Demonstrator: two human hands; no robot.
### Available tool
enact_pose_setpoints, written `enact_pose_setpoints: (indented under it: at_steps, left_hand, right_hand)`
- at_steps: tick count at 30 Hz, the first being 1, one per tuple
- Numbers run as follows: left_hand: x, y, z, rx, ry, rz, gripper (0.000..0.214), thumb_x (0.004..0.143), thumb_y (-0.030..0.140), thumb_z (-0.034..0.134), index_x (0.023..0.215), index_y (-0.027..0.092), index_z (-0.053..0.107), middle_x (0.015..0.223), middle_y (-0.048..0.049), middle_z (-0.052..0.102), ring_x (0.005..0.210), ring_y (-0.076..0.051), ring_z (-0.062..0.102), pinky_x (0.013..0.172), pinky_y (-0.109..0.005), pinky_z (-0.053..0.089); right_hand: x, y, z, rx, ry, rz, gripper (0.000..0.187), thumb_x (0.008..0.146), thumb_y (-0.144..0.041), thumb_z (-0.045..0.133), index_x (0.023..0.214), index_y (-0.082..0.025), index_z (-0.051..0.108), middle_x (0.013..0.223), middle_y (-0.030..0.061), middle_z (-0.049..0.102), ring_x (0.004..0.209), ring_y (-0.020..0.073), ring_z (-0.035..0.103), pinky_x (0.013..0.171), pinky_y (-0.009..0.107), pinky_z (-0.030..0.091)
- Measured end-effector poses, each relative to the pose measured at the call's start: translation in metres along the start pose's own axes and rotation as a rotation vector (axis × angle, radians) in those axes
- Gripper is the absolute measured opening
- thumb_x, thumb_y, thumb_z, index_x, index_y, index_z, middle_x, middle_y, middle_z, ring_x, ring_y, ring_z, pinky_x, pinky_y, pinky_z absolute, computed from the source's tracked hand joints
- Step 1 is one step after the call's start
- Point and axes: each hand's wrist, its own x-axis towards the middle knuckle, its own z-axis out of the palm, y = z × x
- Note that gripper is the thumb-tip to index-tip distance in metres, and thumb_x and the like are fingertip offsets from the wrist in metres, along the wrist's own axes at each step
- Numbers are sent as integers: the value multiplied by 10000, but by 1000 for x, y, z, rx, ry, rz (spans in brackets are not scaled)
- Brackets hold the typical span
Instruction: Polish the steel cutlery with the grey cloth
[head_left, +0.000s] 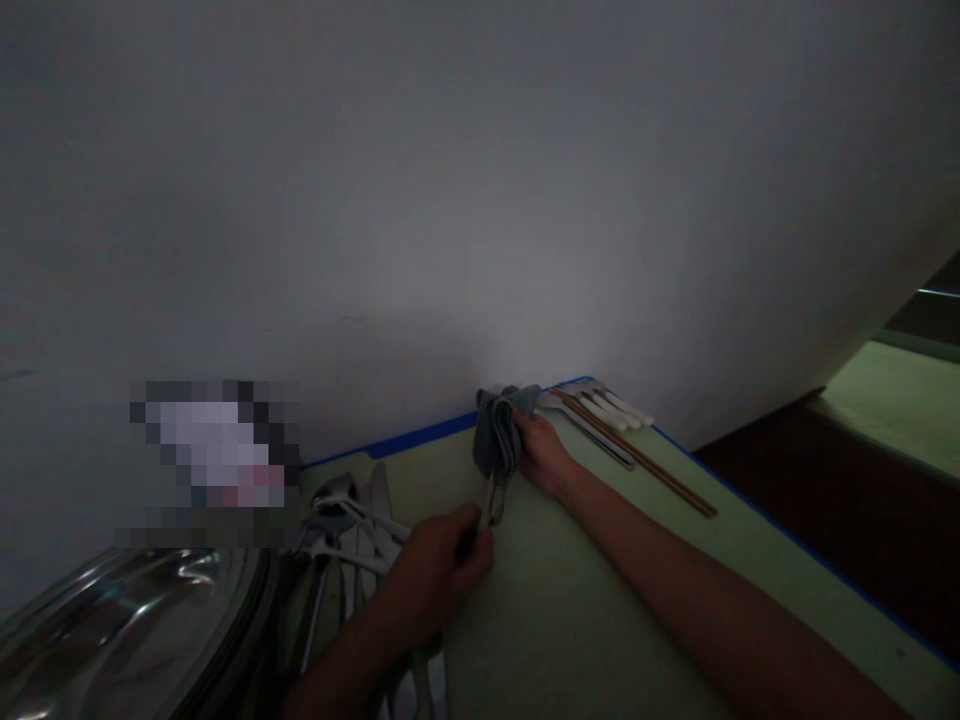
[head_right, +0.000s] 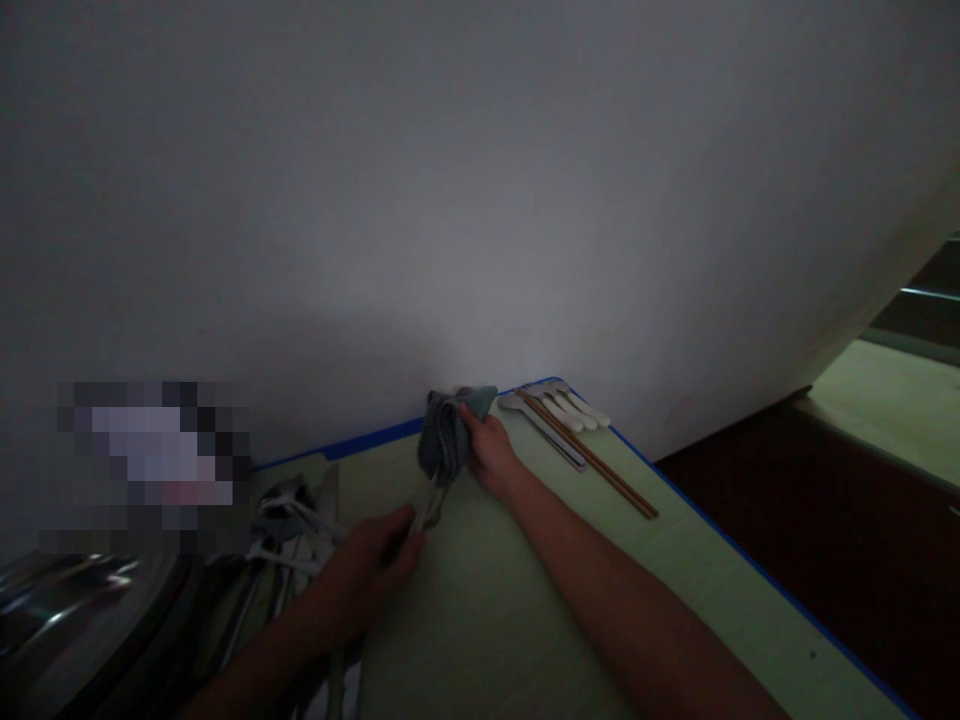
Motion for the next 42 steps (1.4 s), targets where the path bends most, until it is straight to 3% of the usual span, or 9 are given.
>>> enact_pose_setpoints:
  at_steps: [4,7,15,22,27,33,38,40,42]
  left_hand:
    - [-4,3,-2,103,-57,55,192,815,238,372,631,200,411,546,42,460,515,-122,496,507,-231,292]
    - [-6,6,-2,155,-71,84,179,787,230,398,610,202,397,531,47,434,505,-118,475,506,-233,285]
    - [-5,3,-2,-36,-2,25,293,891,327,277,711,190,464,635,-8,557,583,-155,539,538,-246,369]
    - [1,3,-1,-47,68,-30,277,900,346,315,725,193,466,632,15,535,590,-150,535,537,-240,367]
    - [-8,10,-5,-42,83,30,294,914,326,282,725,195,465,642,5,535,593,-151,538,557,-244,366]
    - [-22,28,-16,-189,346,49,327,917,353,278,643,209,386,546,52,382,494,-122,407,492,-236,299]
    - [-13,56,-70,-476,669,-105,324,915,446,227,752,218,389,599,55,398,527,-134,424,507,-230,345]
    - [-10,66,-96,-362,687,-154,301,909,447,241,852,214,422,617,42,482,564,-157,494,540,-249,373]
    - [-11,72,-115,-248,591,-210,254,901,432,310,944,215,436,650,29,579,609,-175,564,594,-266,395]
  right_hand:
    - [7,2,-3,68,208,-163,192,681,-329,672,789,-180,616,731,10,698,824,171,640,744,290,506]
    - [8,3,-4,79,239,-173,239,685,-391,662,807,-191,611,744,8,697,814,167,640,722,283,508]
    - [0,3,0,-141,162,-143,315,600,-452,701,657,-164,587,617,14,661,725,178,634,651,278,491]
    - [-13,0,7,-90,-87,70,315,511,-409,763,624,-172,590,592,26,658,764,209,640,683,309,504]
    - [-22,-3,23,-142,-120,3,329,546,-453,735,594,-196,535,467,-26,568,619,172,616,598,274,496]
    - [-45,-49,51,-497,-395,-49,335,749,-533,534,747,-199,507,489,-65,505,382,98,457,397,233,389]
    - [-77,-98,75,-1198,-800,-111,285,818,-428,496,825,-153,572,753,8,617,674,131,553,618,239,427]
    - [-80,-110,83,-1333,-932,-103,269,842,-386,468,914,-154,584,877,24,643,767,144,570,685,242,426]
    - [-77,-115,90,-1426,-1000,-101,266,849,-363,459,956,-160,592,930,31,652,801,151,578,700,242,422]
